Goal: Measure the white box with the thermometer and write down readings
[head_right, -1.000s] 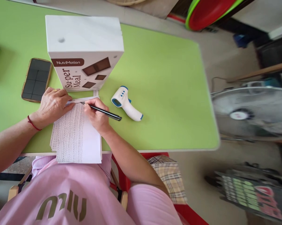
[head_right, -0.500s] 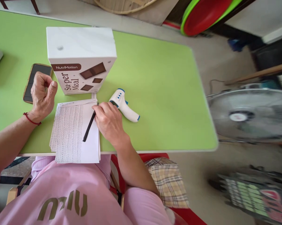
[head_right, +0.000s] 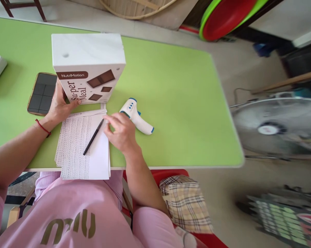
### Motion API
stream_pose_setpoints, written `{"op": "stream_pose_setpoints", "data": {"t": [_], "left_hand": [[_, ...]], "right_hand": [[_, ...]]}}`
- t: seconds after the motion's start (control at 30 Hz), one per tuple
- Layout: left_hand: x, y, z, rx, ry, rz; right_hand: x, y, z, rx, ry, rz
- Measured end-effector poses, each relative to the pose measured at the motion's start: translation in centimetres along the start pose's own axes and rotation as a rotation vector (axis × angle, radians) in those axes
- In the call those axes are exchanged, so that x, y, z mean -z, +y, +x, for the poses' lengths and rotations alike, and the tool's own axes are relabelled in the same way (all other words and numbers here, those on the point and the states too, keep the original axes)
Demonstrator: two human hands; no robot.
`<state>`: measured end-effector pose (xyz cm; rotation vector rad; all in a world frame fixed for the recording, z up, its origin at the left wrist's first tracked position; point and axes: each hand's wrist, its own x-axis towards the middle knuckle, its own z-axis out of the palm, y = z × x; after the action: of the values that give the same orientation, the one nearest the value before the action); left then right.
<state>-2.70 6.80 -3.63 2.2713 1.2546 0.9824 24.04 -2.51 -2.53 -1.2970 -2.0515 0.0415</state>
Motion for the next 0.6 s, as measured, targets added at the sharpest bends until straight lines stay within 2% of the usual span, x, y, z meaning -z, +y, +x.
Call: {"op": "stream_pose_setpoints", "data": {"t": [0.07, 0.13, 0.2, 0.27, 0.47, 0.53, 0.6], "left_hand": [[-0.1, 0.0, 0.1, 0.038, 0.069, -0.05], [-0.1, 0.4, 0.0, 0.092, 0.085, -0.11], [-0.1, 0.9, -0.1, 0.144, 0.094, -0.168], [0.0, 1.0, -0.4, 0.155, 0.114, -0.217], [-0.3, -0.1, -1.2, 0.113, 0.131, -0.432], [-0.5, -0.3, -1.3, 0.111, 0.145, -0.518], [-0.6, -0.1, -1.4, 0.113, 0.163, -0.576]], "right_hand": [[0.4, 1.6, -0.1, -0.138, 0.134, -0.068], [0.8, 3.3, -0.5, -0.27, 0.223, -0.215], [1.1, 4.7, -1.1, -0.38, 0.203, -0.346], [1.2, 5.7, -1.7, -0.472, 0.11, -0.395], [1.8, 5.8, -1.4, -0.702, -0.104, -0.343], [2.1, 5.3, -0.6, -0.764, -0.071, -0.282], [2.2, 4.4, 0.1, -0.755, 0.094, -0.125]]}}
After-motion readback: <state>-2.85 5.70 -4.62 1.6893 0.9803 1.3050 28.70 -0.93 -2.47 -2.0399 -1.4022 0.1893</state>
